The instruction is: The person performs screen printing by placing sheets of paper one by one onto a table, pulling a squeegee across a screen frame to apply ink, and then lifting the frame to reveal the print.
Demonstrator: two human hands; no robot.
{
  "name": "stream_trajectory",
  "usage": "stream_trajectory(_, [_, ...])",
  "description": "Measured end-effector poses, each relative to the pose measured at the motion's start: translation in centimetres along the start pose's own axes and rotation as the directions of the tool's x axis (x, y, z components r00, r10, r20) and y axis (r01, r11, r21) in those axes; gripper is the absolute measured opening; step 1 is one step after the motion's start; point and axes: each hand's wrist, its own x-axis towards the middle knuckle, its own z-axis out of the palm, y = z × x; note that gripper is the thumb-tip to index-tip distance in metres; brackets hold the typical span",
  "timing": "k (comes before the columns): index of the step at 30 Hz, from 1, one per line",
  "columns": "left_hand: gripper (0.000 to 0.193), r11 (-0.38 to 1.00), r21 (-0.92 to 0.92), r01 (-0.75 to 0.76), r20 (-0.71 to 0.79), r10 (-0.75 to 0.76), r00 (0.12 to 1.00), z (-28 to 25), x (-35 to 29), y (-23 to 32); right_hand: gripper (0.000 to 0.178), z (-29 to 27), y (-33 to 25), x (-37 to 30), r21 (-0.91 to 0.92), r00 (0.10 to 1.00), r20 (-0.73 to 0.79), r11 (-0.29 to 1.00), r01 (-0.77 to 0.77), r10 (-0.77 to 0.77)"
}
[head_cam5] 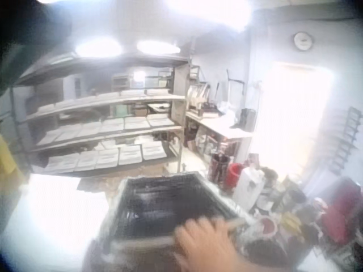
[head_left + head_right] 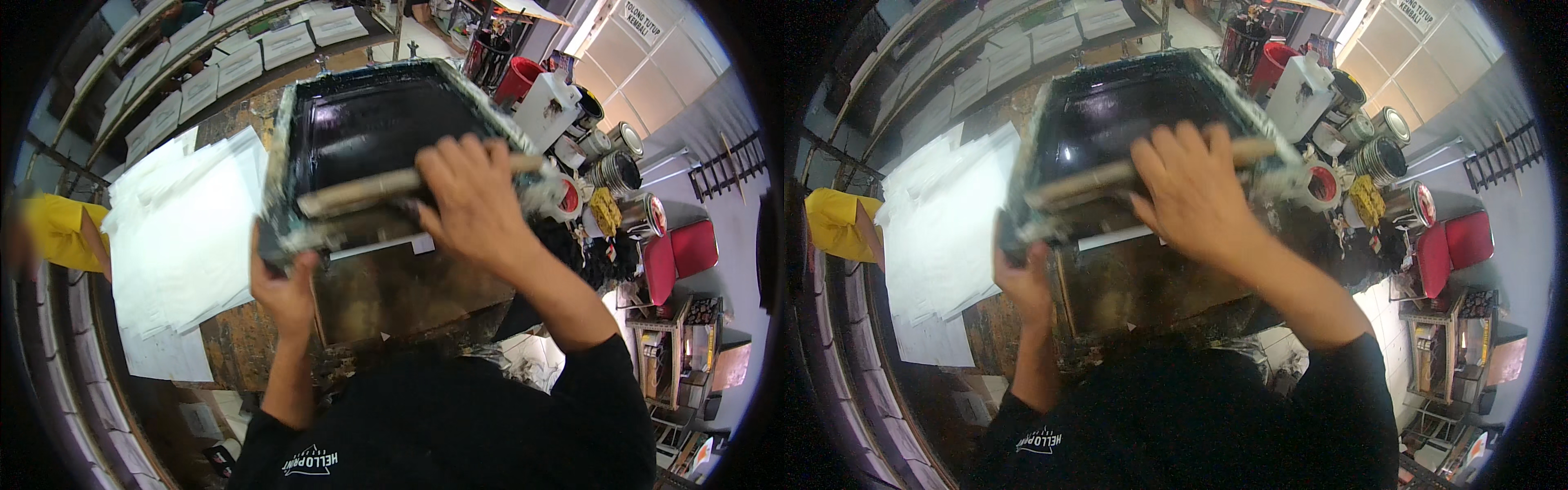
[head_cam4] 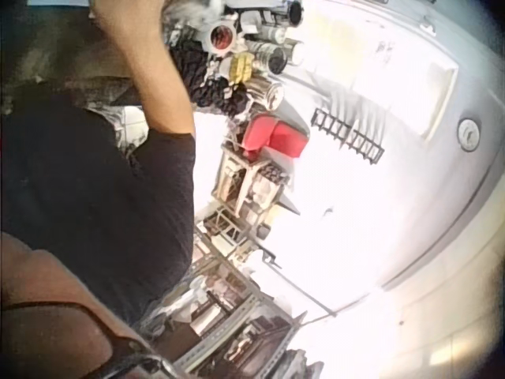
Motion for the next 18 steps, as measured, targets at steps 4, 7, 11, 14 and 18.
stream_trajectory(4, [0.091,0.896,-0.281,-0.345,-0.204,0.295,0.933,2.4,8.3,-2.7,0.036,-4.6,2.1,9.9,-0.046,0.953,-0.298,0.998,0.048,-0.059])
stream_trajectory(7, [0.073,0.983,-0.160,-0.091,-0.177,0.062,0.982,4.9,14.4,-9.6,0.033,-7.7,2.6,15.8,-0.002,0.992,-0.120,0.999,-0.047,0.047])
stream_trajectory(11, [0.047,0.812,0.542,-0.218,0.315,0.044,0.948,8.7,19.3,-19.1,0.036,-10.9,0.6,20.1,0.081,0.914,0.154,0.917,-0.391,0.376])
stream_trajectory(14, [0.042,0.418,0.751,-0.512,0.437,0.267,0.859,10.3,21.1,-23.1,0.048,-10.2,0.6,19.6,0.030,0.968,-0.030,0.969,-0.247,0.247])
stream_trajectory(18, [0.026,0.558,0.657,-0.506,0.418,0.289,0.861,11.5,20.9,-24.1,0.065,-9.5,2.1,19.3,-0.015,0.971,-0.168,0.984,-0.178,0.173])
